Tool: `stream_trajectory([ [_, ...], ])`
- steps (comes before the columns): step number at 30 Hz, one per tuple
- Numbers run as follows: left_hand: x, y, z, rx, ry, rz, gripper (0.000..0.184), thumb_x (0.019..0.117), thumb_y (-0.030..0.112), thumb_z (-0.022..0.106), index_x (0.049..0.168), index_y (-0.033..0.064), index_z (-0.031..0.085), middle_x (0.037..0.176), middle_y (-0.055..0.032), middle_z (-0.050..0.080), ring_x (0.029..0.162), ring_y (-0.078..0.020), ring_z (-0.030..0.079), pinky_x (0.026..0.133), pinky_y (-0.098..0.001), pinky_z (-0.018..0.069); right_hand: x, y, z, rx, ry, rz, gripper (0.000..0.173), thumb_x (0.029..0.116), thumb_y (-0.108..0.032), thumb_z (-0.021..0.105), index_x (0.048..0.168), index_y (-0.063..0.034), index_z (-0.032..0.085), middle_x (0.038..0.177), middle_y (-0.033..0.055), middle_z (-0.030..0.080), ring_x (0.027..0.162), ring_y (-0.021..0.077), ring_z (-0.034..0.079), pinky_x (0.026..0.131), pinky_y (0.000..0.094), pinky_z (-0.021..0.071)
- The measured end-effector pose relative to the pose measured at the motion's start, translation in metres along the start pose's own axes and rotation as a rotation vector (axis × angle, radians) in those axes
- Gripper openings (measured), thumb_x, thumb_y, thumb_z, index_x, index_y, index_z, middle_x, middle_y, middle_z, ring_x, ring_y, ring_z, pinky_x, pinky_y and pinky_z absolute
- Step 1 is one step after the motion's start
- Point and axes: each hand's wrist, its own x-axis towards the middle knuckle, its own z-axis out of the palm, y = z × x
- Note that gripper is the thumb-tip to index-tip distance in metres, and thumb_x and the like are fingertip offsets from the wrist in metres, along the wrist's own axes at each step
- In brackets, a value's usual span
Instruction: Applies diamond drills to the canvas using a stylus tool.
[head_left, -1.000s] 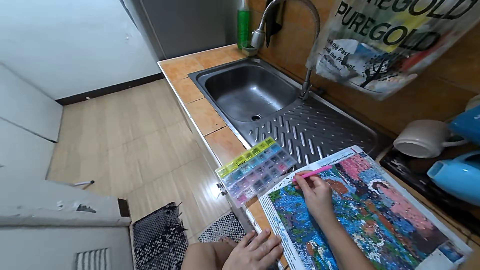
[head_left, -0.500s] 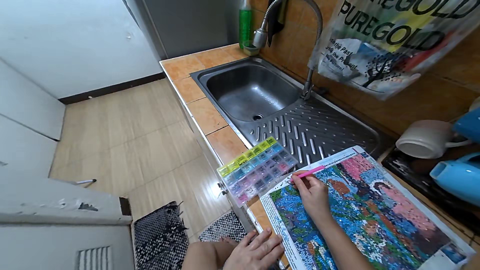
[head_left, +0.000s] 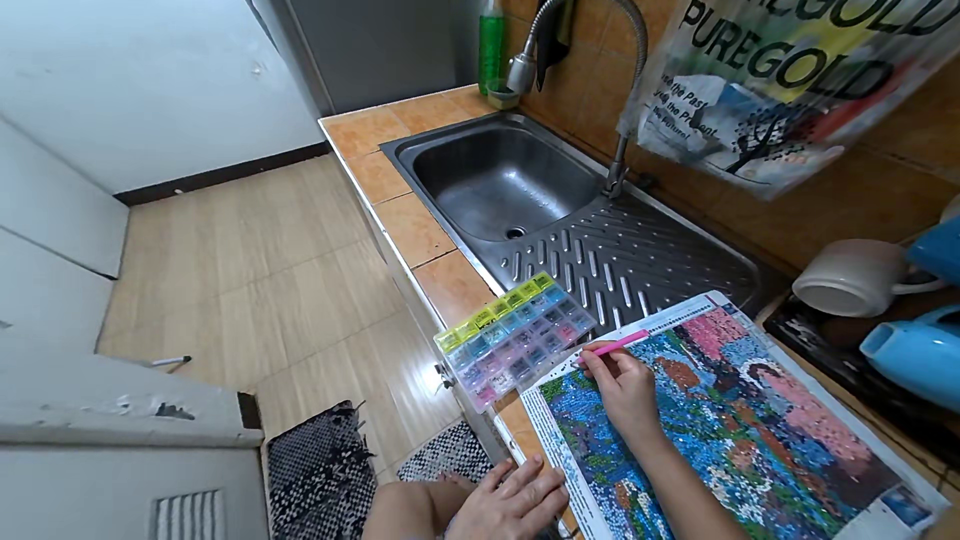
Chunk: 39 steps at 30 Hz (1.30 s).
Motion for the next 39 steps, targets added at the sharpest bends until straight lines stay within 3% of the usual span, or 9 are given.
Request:
stream_trajectory([
  [17,0.000,-0.002,0.000,-0.001,-0.008,0.013,0.050,0.0871,-0.011,0.058,0.130,0.0119,0.069,0.139,-0.0046,0.066,0.135,-0.0276,0.057,0.108,-0.0460,0.0473,-0.001,0.001,0.002,-0.008,-0.012,0.001,0.013,0.0959,-0.005,0.063,0.097,0.0042,0.072,0.092,0.0127,0.071,0.075,0.0161,0.069,0.073,0.0317,0.0597],
  [25,0.001,-0.002,-0.001,-0.016,-0.005,0.013,0.048,0.0880,-0.010,0.057,0.128,0.0120,0.069,0.139,-0.0046,0.066,0.134,-0.0275,0.058,0.108,-0.0465,0.0476,-0.001,-0.012,-0.009,0.236,0.002,0.224,0.010,0.0981,-0.001,0.061,0.104,0.0044,0.066,0.085,0.0058,0.070,0.073,0.0070,0.069,0.071,0.0224,0.0591],
  [34,0.000,-0.004,0.000,-0.006,-0.007,0.021,0.048,0.0876,-0.010,0.058,0.129,0.0123,0.069,0.139,-0.0036,0.066,0.135,-0.0271,0.058,0.108,-0.0459,0.0479,-0.038,-0.023,-0.036,0.288,0.025,0.211,0.012,0.0964,-0.006,0.056,0.100,0.0019,0.065,0.083,-0.0009,0.071,0.073,0.0039,0.069,0.069,0.0195,0.0597],
  [39,0.000,-0.004,0.001,0.003,-0.001,0.024,0.048,0.0879,-0.009,0.059,0.129,0.0127,0.069,0.139,-0.0036,0.066,0.135,-0.0264,0.058,0.108,-0.0445,0.0480,-0.058,-0.020,-0.041,0.248,0.036,0.214,0.014,0.0964,-0.007,0.056,0.100,0.0031,0.065,0.085,-0.0004,0.071,0.074,0.0026,0.070,0.069,0.0187,0.0599],
])
